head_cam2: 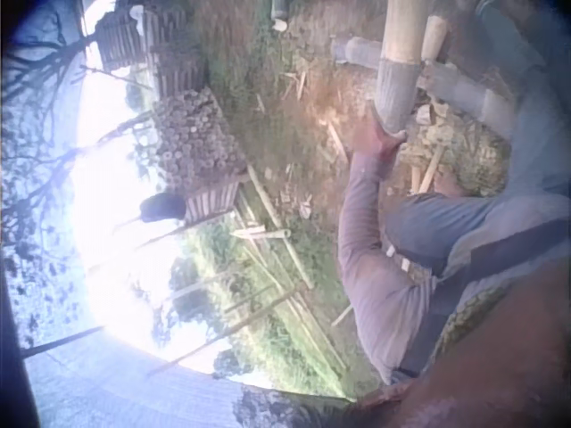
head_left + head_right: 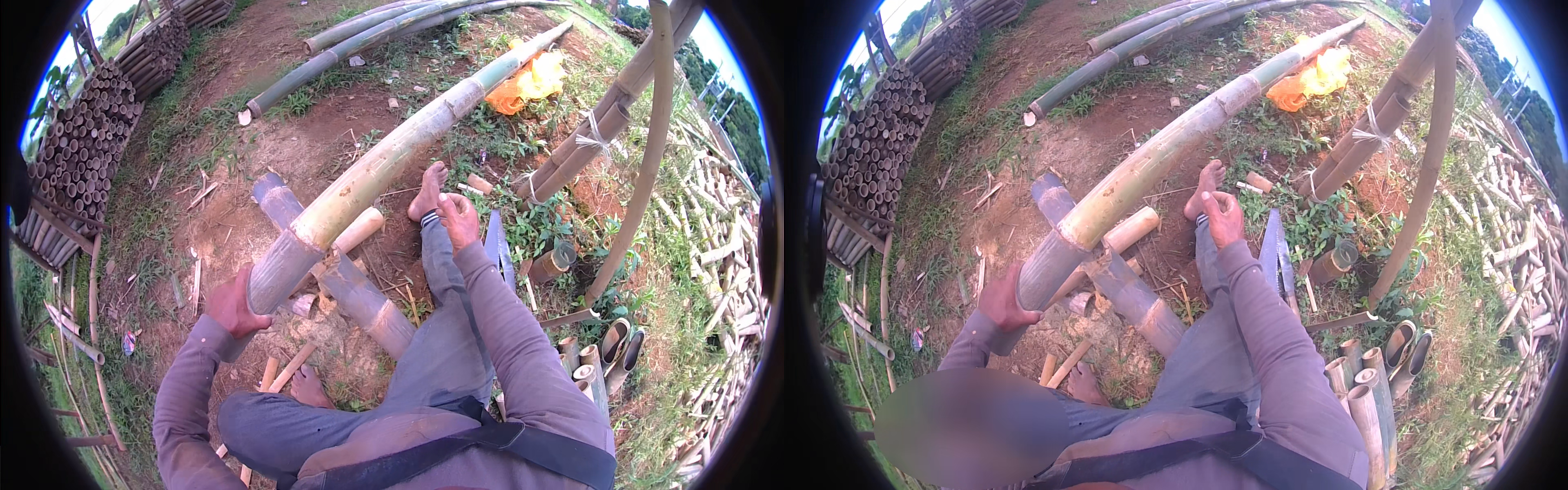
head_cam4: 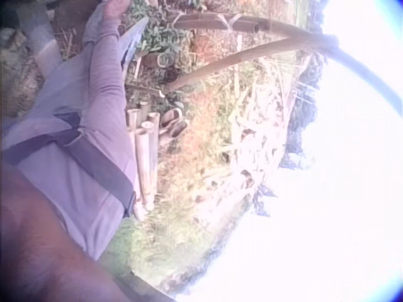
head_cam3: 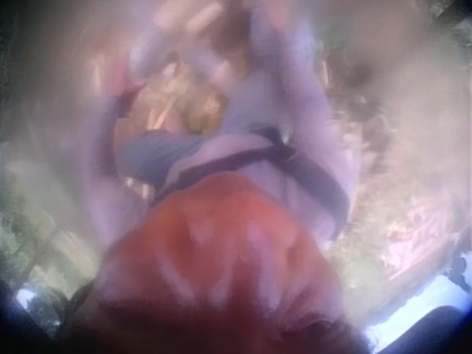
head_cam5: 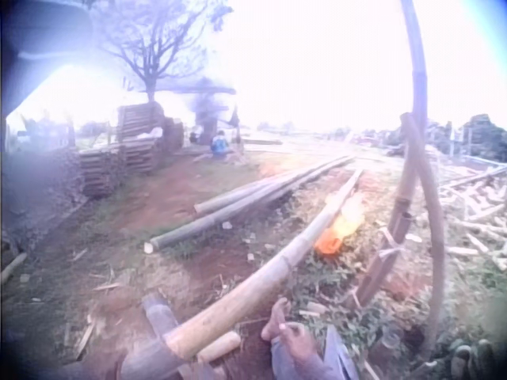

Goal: The person sits on the ground and uses a hand saw to cut long bamboo poles into shorter sections. They position the bamboo on a makeshift support, saw through it, and then move the cut pieces aside.

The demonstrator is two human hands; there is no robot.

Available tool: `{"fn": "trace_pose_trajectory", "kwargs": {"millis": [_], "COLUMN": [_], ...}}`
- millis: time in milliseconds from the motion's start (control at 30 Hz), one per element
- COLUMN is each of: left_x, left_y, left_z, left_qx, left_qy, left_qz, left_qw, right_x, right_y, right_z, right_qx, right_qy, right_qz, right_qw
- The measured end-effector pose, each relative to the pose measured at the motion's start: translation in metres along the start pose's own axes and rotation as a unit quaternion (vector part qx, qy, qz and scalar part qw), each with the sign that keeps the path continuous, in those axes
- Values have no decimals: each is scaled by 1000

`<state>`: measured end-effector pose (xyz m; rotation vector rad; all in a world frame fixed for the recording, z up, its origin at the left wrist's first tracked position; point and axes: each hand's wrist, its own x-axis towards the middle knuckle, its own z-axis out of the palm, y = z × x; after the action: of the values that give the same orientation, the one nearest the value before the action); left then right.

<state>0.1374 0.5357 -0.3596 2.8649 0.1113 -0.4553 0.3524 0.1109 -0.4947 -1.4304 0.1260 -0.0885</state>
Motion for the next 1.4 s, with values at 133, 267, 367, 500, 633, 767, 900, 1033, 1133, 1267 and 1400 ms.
{"fn": "trace_pose_trajectory", "kwargs": {"millis": [133, 267, 367, 500, 633, 767, 900, 1033, 1133, 1267, 1400], "left_x": [-115, -230, -308, -347, -206, -211, -278, -302, -322, -350, -257], "left_y": [-68, -126, -167, -166, -96, -131, -176, -181, -205, -222, -138], "left_z": [24, 50, 111, 275, 231, 183, 234, 269, 268, 252, 287], "left_qx": [14, 14, 134, -204, -838, -740, -653, -634, -607, -633, -850], "left_qy": [55, 97, 288, 589, 373, 616, 713, 710, 730, 747, 465], "left_qz": [-49, -123, -224, -456, 77, -5, -177, -264, -248, -153, 38], "left_qw": [997, 988, 921, 636, 392, 271, 184, 157, 191, 134, 246], "right_x": [79, 73, -25, -154, -284, -259, -111, -7, -8, -111, -237], "right_y": [2, -18, -33, -19, -37, 1, 1, 9, 17, -1, -8], "right_z": [52, 111, 177, 253, 288, 218, 93, 95, 107, 180, 255], "right_qx": [186, 320, 289, 363, 326, 180, 239, 140, 173, 231, 259], "right_qy": [19, -25, -12, -122, -293, -503, -130, 11, -10, -40, -190], "right_qz": [138, 91, 114, 269, 367, 409, 305, 147, 167, 217, 323], "right_qw": [973, 943, 951, 884, 820, 740, 912, 979, 971, 948, 890]}}
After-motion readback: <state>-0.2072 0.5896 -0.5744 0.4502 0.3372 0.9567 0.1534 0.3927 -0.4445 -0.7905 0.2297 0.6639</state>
